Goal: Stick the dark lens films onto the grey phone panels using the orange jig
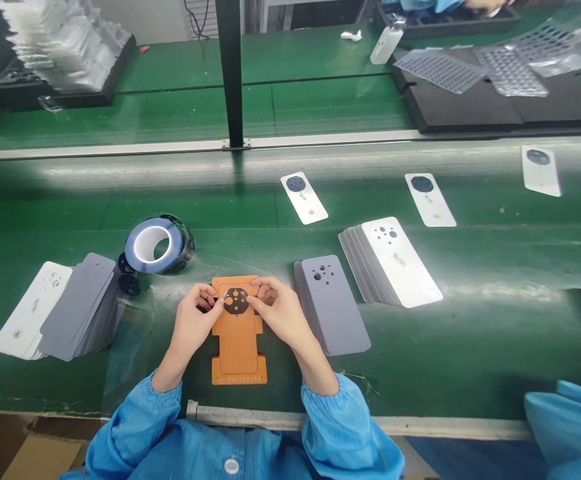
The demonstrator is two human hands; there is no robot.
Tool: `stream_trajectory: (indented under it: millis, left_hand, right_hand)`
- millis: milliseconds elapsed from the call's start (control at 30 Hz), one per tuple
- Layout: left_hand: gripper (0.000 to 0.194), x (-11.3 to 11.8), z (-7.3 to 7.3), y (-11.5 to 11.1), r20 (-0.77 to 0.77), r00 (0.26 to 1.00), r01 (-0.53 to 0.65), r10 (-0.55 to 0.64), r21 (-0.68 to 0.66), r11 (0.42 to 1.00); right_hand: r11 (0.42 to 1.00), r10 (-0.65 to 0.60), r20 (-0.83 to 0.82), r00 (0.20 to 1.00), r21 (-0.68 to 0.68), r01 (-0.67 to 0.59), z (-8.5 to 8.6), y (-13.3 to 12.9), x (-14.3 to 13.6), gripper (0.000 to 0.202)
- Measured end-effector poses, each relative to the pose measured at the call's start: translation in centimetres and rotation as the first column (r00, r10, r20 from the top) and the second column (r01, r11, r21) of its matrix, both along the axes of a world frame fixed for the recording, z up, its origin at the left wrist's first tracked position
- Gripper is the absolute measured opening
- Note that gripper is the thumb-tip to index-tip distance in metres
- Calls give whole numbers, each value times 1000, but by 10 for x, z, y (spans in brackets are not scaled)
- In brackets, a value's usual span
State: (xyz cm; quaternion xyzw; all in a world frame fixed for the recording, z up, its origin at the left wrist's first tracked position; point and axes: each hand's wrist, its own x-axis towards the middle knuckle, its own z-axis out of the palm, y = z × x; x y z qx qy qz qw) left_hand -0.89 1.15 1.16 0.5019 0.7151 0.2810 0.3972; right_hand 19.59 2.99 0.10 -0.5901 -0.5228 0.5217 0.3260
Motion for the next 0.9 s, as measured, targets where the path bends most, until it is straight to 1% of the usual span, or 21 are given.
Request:
stream_trajectory:
  millis: [167, 233, 300, 367, 433, 500, 567, 600, 633, 700, 767, 833, 900]
  left_hand:
    - [17, 0, 0, 0, 5, 1000, -5, 5, 5, 1000]
    - [17, 1, 0, 1, 0, 1000, -4, 4, 2, 1000]
    - [17, 2, 1, 1, -17, 1000, -3, 3, 2, 1000]
    - [17, 3, 1, 1, -41, 999, -3, 3, 9, 1000]
    - [17, 4, 0, 1, -65, 998, -6, 8, 22, 1000]
    - [16, 5, 0, 1, -84, 996, -10, 13, 41, 999]
    - [15, 4, -2, -1, -96, 995, -8, 14, 59, 998]
    - [15, 3, -3, -1, -99, 995, -5, 11, 66, 998]
    - [14, 2, -4, -2, -96, 995, -1, 8, 73, 997]
    - [12, 1, -6, -2, -80, 997, 1, 6, 80, 997]
    - [10, -1, -7, -3, -51, 999, -3, 7, 75, 997]
    - [10, -2, -7, -3, -20, 1000, -2, 3, 65, 998]
    - [11, -4, -4, -4, 12, 1000, 3, -4, 65, 998]
  right_hand:
    - [1000, 2, 35, 999, 6, -2, -7, -2, -5, 29]
    - [1000, 3, 62, 998, 20, -5, -7, -3, -8, 28]
    - [998, 12, 119, 993, 60, -19, -1, -6, -10, 26]
    - [990, 30, 197, 980, 133, -57, 13, -10, -6, 27]
    - [967, 47, 287, 957, 227, -115, 33, -12, 7, 25]
    - [930, 37, 401, 915, 321, -178, 52, -8, 31, 24]
    - [899, 7, 548, 837, 363, -246, 66, 4, 63, 28]
    - [895, 1, 622, 783, 348, -278, 69, 11, 79, 36]
    - [904, 13, 687, 727, 303, -303, 70, 19, 94, 46]
    - [928, 98, 754, 650, 167, -333, 67, 33, 117, 63]
    - [933, 178, 753, 633, 76, -353, 61, 41, 129, 68]
    - [930, 182, 739, 648, 85, -358, 57, 43, 130, 64]
    - [926, 113, 736, 667, 165, -340, 60, 41, 128, 58]
